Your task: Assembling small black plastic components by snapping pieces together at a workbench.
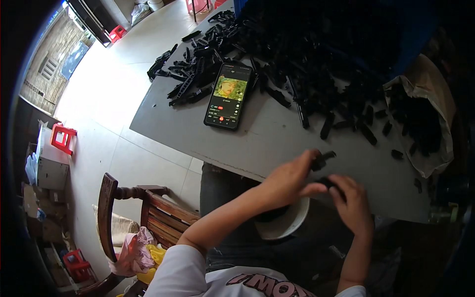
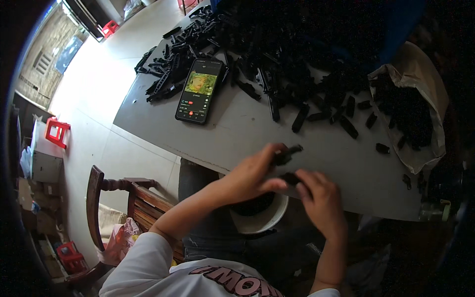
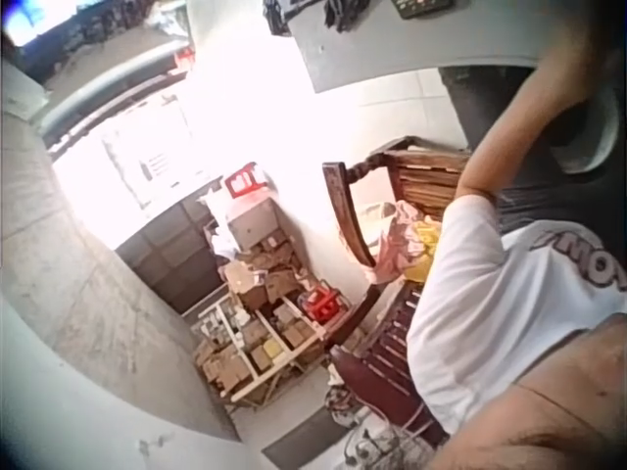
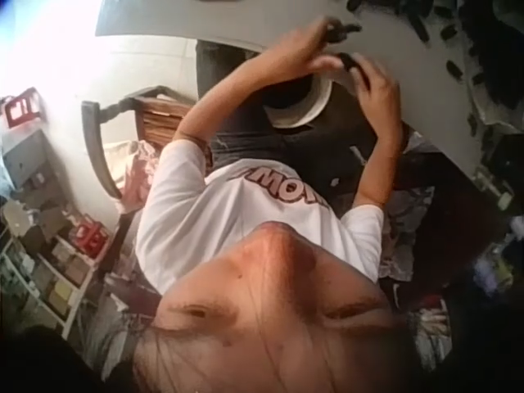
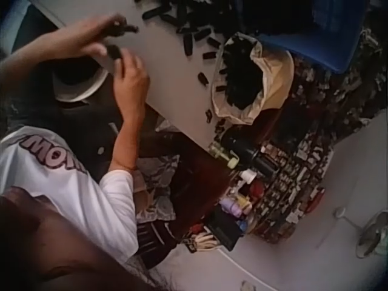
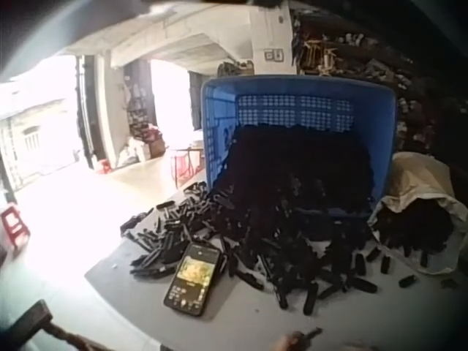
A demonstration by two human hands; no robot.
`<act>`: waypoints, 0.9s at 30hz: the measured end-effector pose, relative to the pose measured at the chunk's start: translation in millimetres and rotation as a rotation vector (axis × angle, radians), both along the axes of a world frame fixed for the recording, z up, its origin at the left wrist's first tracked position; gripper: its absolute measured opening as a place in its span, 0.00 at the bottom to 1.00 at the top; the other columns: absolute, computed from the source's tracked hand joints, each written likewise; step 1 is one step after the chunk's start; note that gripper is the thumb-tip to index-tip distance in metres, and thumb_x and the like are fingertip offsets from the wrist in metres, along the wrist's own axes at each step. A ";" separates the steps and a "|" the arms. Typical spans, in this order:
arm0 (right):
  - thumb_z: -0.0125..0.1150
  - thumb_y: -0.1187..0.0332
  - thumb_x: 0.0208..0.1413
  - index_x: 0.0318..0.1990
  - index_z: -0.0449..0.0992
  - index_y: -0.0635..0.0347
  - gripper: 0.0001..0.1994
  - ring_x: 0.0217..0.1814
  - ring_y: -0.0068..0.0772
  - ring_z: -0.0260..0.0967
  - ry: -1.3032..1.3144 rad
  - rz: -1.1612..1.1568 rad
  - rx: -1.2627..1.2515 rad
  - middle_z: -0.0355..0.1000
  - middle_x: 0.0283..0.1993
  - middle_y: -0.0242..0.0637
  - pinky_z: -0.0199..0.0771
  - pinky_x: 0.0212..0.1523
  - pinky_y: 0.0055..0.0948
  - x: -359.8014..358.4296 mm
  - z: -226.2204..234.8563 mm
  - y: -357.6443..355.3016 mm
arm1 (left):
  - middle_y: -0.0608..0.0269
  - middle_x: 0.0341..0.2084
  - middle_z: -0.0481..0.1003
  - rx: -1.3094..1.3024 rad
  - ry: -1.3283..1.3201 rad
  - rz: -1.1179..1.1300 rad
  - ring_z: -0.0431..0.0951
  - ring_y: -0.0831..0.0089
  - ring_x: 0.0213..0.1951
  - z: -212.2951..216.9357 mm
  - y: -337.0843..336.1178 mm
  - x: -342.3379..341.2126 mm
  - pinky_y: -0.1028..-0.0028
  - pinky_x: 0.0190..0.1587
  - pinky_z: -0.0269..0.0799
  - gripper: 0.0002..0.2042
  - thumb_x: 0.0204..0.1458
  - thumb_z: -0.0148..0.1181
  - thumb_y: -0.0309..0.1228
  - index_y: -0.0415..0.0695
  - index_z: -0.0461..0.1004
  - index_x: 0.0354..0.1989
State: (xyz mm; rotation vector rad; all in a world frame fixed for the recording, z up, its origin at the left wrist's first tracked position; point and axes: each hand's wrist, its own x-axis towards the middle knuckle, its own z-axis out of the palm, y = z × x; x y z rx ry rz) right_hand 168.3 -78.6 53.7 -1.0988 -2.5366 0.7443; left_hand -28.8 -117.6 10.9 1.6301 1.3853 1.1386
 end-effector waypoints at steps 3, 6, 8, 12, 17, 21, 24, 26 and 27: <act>0.56 0.74 0.51 0.41 0.70 0.63 0.10 0.38 0.46 0.70 0.190 -0.090 -0.044 0.70 0.37 0.45 0.70 0.38 0.34 -11.2 8.3 -12.0 | 0.42 0.33 0.71 0.070 -0.015 -0.132 0.72 0.44 0.37 -0.4 -5.2 12.6 0.58 0.34 0.67 0.21 0.52 0.56 0.37 0.38 0.58 0.47; 0.63 0.73 0.47 0.37 0.70 0.65 0.11 0.33 0.30 0.69 0.440 -0.262 -0.217 0.69 0.32 0.38 0.69 0.31 0.25 -3.5 0.6 -13.2 | 0.42 0.32 0.71 -0.003 -0.069 -0.163 0.71 0.43 0.35 1.2 -8.0 16.0 0.58 0.35 0.67 0.20 0.51 0.57 0.35 0.36 0.59 0.46; 0.68 0.70 0.45 0.33 0.70 0.64 0.12 0.24 0.15 0.62 0.642 -0.338 -0.499 0.67 0.29 0.31 0.62 0.23 0.16 2.0 -0.6 -16.8 | 0.41 0.32 0.71 0.001 -0.136 -0.215 0.71 0.43 0.35 3.2 -11.1 16.7 0.60 0.36 0.67 0.19 0.51 0.56 0.31 0.34 0.60 0.46; 0.68 0.69 0.45 0.32 0.70 0.63 0.12 0.19 0.13 0.61 0.734 -0.334 -0.410 0.67 0.28 0.30 0.61 0.22 0.15 -4.8 -8.5 -23.6 | 0.39 0.37 0.71 -0.033 -0.175 -0.267 0.72 0.45 0.41 7.6 -14.3 15.2 0.63 0.43 0.67 0.21 0.53 0.53 0.30 0.33 0.59 0.52; 0.70 0.64 0.44 0.33 0.68 0.62 0.16 0.21 0.13 0.60 0.808 -0.457 -0.435 0.66 0.26 0.27 0.61 0.21 0.14 -22.2 -4.0 -27.7 | 0.41 0.38 0.71 -0.026 -0.242 -0.254 0.72 0.46 0.42 8.2 -20.8 16.3 0.64 0.44 0.67 0.18 0.53 0.50 0.27 0.33 0.60 0.52; 0.70 0.61 0.44 0.38 0.68 0.61 0.20 0.22 0.13 0.61 0.807 -0.351 -0.657 0.66 0.27 0.27 0.61 0.21 0.15 -7.2 -17.1 -21.7 | 0.42 0.38 0.71 -0.051 -0.186 -0.320 0.72 0.47 0.41 8.8 -20.1 14.2 0.64 0.43 0.67 0.18 0.53 0.50 0.27 0.33 0.60 0.51; 0.71 0.59 0.43 0.42 0.67 0.61 0.23 0.25 0.13 0.62 0.777 -0.370 -0.709 0.66 0.29 0.27 0.62 0.22 0.14 -6.3 -26.3 -23.3 | 0.43 0.37 0.71 -0.055 -0.158 -0.292 0.73 0.48 0.40 1.8 -22.9 15.7 0.64 0.42 0.67 0.18 0.52 0.51 0.26 0.34 0.60 0.51; 0.71 0.59 0.42 0.42 0.67 0.60 0.24 0.26 0.14 0.62 0.855 -0.309 -0.692 0.66 0.30 0.27 0.62 0.24 0.14 -10.3 -27.7 -24.5 | 0.43 0.37 0.71 -0.011 -0.233 -0.261 0.73 0.48 0.40 1.4 -23.0 16.4 0.65 0.42 0.67 0.18 0.52 0.51 0.25 0.34 0.60 0.51; 0.71 0.59 0.42 0.42 0.67 0.60 0.24 0.26 0.14 0.62 0.855 -0.312 -0.693 0.66 0.30 0.27 0.62 0.24 0.14 -10.2 -29.1 -23.8 | 0.43 0.37 0.71 -0.013 -0.233 -0.263 0.73 0.48 0.40 2.0 -22.6 16.7 0.65 0.42 0.67 0.18 0.52 0.51 0.25 0.34 0.60 0.51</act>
